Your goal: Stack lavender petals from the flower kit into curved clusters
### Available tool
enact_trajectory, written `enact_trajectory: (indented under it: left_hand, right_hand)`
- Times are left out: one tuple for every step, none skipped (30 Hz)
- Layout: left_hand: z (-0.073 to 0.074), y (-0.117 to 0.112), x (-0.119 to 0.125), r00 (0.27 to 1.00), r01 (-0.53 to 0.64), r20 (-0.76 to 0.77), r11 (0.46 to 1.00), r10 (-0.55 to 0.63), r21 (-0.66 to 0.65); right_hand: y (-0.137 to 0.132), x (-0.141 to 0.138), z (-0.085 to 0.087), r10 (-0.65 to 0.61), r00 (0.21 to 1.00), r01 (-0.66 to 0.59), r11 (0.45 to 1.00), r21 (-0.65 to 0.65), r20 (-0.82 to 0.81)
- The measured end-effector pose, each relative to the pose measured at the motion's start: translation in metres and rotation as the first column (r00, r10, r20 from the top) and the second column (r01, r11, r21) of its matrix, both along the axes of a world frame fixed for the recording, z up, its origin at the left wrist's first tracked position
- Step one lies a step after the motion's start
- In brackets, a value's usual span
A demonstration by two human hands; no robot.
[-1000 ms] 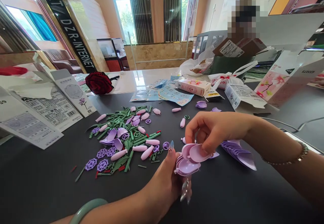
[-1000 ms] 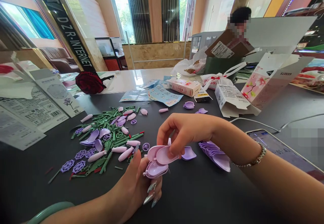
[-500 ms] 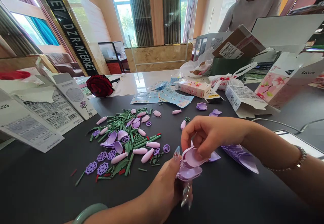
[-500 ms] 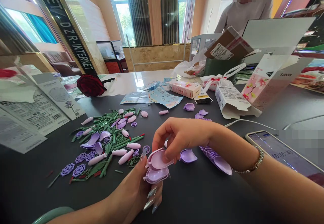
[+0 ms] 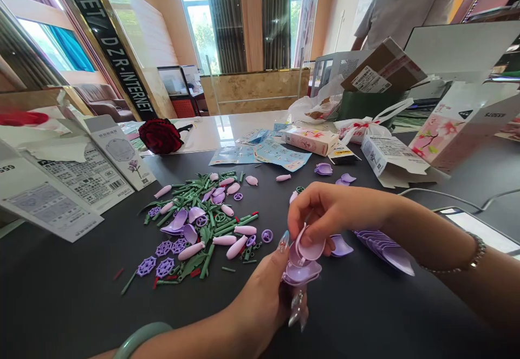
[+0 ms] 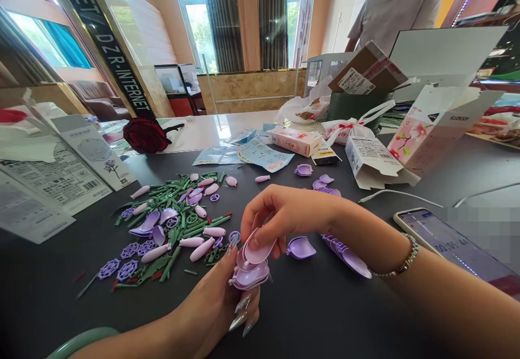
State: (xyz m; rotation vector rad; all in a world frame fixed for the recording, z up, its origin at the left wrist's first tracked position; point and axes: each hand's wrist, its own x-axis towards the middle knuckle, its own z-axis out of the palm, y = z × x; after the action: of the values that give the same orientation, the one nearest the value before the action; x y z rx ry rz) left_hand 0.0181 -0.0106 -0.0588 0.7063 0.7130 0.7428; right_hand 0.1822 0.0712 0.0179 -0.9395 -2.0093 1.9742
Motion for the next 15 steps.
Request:
enact_trajectory:
  left_hand:
    - [-0.0001, 0.0002, -0.0002, 1.0, 0.0, 0.001, 1.0, 0.0, 0.001]
    - [-0.0004, 0.0004, -0.0006, 1.0, 0.0, 0.0, 1.0, 0.0, -0.001]
    - [-0.0009, 0.0006, -0.001, 1.0, -0.003, -0.002, 1.0, 0.003, -0.004]
    - [-0.0015, 0.0007, -0.0014, 1.0, -0.004, -0.005, 1.0, 0.004, -0.008]
    - [-0.0022, 0.0006, -0.0019, 1.0, -0.006, -0.006, 1.0, 0.006, -0.009]
    - [-0.0027, 0.0003, -0.0023, 1.0, -0.006, -0.005, 1.0, 0.006, -0.009]
    - [-0.0032, -0.0001, -0.0028, 1.0, -0.005, -0.003, 1.0, 0.005, -0.01]
    - [-0.0034, -0.0006, -0.0032, 1.0, -0.008, 0.002, 1.0, 0.008, -0.011]
    - [-0.0035, -0.001, -0.0036, 1.0, -0.012, 0.008, 1.0, 0.013, -0.013]
    - [-0.0035, -0.0013, -0.0039, 1.0, -0.021, 0.015, 1.0, 0.022, -0.016]
    - [-0.0032, -0.0013, -0.0041, 0.999, -0.031, 0.021, 0.999, 0.031, -0.021]
    - [-0.0027, -0.0011, -0.0041, 0.999, -0.042, 0.025, 0.999, 0.043, -0.025]
    - [-0.0021, -0.0007, -0.004, 0.998, -0.058, 0.025, 0.998, 0.059, -0.029]
    - [-0.0013, -0.0002, -0.0037, 0.997, -0.076, 0.019, 0.996, 0.077, -0.035]
    - [-0.0004, 0.0004, -0.0034, 0.995, -0.097, 0.01, 0.994, 0.097, -0.042]
  right_hand:
    - [-0.0001, -0.0003, 0.0001, -0.005, 1.0, 0.005, 1.0, 0.001, 0.0]
    - [-0.0002, -0.0004, 0.0003, -0.01, 1.0, 0.01, 1.0, -0.001, -0.001]
    - [-0.0004, -0.0005, 0.0004, -0.013, 1.0, 0.013, 1.0, -0.001, -0.001]
    - [-0.0007, -0.0006, 0.0005, -0.014, 1.0, 0.014, 1.0, -0.001, 0.0]
    - [-0.001, -0.0005, 0.0006, -0.012, 1.0, 0.012, 1.0, -0.001, 0.003]
    - [-0.0015, -0.0005, 0.0009, -0.012, 1.0, 0.012, 1.0, 0.001, 0.004]
    - [-0.002, -0.0006, 0.0014, -0.016, 1.0, 0.016, 1.0, 0.005, 0.005]
    - [-0.0026, -0.0007, 0.002, -0.023, 1.0, 0.023, 1.0, 0.011, 0.005]
    - [-0.0033, -0.001, 0.0028, -0.034, 0.999, 0.034, 0.999, 0.018, 0.006]
    - [-0.004, -0.0015, 0.0037, -0.048, 0.999, 0.048, 0.998, 0.028, 0.007]
    - [-0.0048, -0.0022, 0.0047, -0.065, 0.998, 0.065, 0.997, 0.041, 0.01]
    - [-0.0056, -0.003, 0.0055, -0.083, 0.996, 0.082, 0.995, 0.055, 0.015]
    - [-0.0064, -0.0039, 0.0062, -0.096, 0.995, 0.095, 0.993, 0.067, 0.02]
    - [-0.0072, -0.0048, 0.0066, -0.107, 0.994, 0.105, 0.992, 0.075, 0.024]
    - [-0.0078, -0.0057, 0.0066, -0.113, 0.993, 0.111, 0.991, 0.081, 0.028]
